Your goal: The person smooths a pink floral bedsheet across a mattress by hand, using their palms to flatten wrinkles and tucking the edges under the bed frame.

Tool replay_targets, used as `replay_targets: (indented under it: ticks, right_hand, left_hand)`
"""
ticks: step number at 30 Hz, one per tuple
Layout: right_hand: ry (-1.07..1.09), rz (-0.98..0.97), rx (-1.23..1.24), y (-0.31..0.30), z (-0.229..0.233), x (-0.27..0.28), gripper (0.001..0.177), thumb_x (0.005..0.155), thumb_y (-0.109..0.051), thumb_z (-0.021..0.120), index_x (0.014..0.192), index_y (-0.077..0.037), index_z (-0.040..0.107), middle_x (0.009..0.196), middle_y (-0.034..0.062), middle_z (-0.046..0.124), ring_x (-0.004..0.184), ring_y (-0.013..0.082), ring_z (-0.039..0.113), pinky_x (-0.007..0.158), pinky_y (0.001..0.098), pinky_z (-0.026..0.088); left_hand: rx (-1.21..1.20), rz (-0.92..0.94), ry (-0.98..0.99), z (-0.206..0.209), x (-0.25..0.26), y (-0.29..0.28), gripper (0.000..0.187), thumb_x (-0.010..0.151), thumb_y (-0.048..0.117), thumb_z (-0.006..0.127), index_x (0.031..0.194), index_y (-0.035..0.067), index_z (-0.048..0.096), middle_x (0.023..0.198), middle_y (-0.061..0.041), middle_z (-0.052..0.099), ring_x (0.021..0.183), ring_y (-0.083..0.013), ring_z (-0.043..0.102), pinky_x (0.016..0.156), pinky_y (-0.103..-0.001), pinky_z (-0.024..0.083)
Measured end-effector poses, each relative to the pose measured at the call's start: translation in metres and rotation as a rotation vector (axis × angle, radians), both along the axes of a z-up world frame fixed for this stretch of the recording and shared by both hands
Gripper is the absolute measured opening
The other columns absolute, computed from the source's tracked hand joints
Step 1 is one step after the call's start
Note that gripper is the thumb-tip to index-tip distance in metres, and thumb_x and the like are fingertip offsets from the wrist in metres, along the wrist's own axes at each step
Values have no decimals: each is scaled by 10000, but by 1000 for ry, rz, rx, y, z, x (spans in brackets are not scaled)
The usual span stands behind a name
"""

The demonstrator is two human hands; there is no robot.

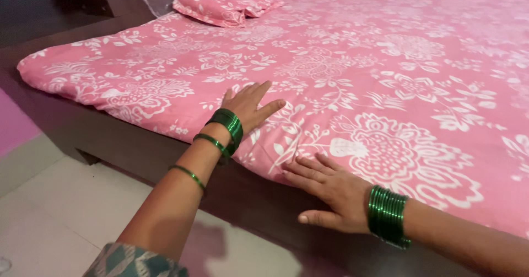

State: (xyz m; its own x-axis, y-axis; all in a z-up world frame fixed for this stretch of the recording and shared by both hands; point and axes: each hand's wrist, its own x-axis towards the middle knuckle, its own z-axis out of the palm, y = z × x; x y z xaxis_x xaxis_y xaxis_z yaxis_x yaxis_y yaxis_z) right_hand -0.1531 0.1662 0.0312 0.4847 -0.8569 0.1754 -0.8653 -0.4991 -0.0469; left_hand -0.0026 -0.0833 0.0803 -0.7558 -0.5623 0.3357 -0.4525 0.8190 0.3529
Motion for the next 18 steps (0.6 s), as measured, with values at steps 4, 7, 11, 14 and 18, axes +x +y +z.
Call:
replay_targets:
  ticks: [4,7,11,14,18]
  right_hand:
    - [-50,-131,-58,-43,22,-41,810,958,-612,501,1596,-141,335,1685,154,270,1550,321,245,1242,525,141]
    - [-46,-445,28,-94,30,-92,975,863,-701,494,1624,-138,259,1654,146,216,1494,307,264,1195,473,236]
    - [-147,-616,94,-141,8,-134,954,884,-700,496,1583,-91,266,1662,196,227,1478,343,321,1214,467,315]
    - [-37,-391,39,-145,-15,-102,844,990,-646,429,1567,-48,281,1632,228,258,1536,344,226,1224,552,147]
    - [-26,-85,157,-112,-5,-41,861,889,-533,604,1548,-62,312,1627,192,290,1529,336,212,1220,538,122]
  left_hand:
    - [-4,293,-254,-6,0,-23,935,884,831,317,1582,210,314,1663,-98,261,1544,-299,206,1217,-639,61]
    - [65,469,-363,-10,8,-39,930,883,821,330,1597,225,321,1667,-85,286,1540,-312,239,1231,-626,94]
    - [137,559,-360,-29,19,-55,880,900,773,345,1587,223,321,1678,-83,252,1560,-307,190,1221,-654,62]
    - [-8,568,-274,-50,23,-60,828,932,742,347,1570,216,371,1662,-122,281,1547,-353,194,1220,-637,59]
    - [-28,574,-273,-59,23,-65,817,930,729,341,1567,217,362,1653,-120,276,1541,-334,200,1212,-626,66]
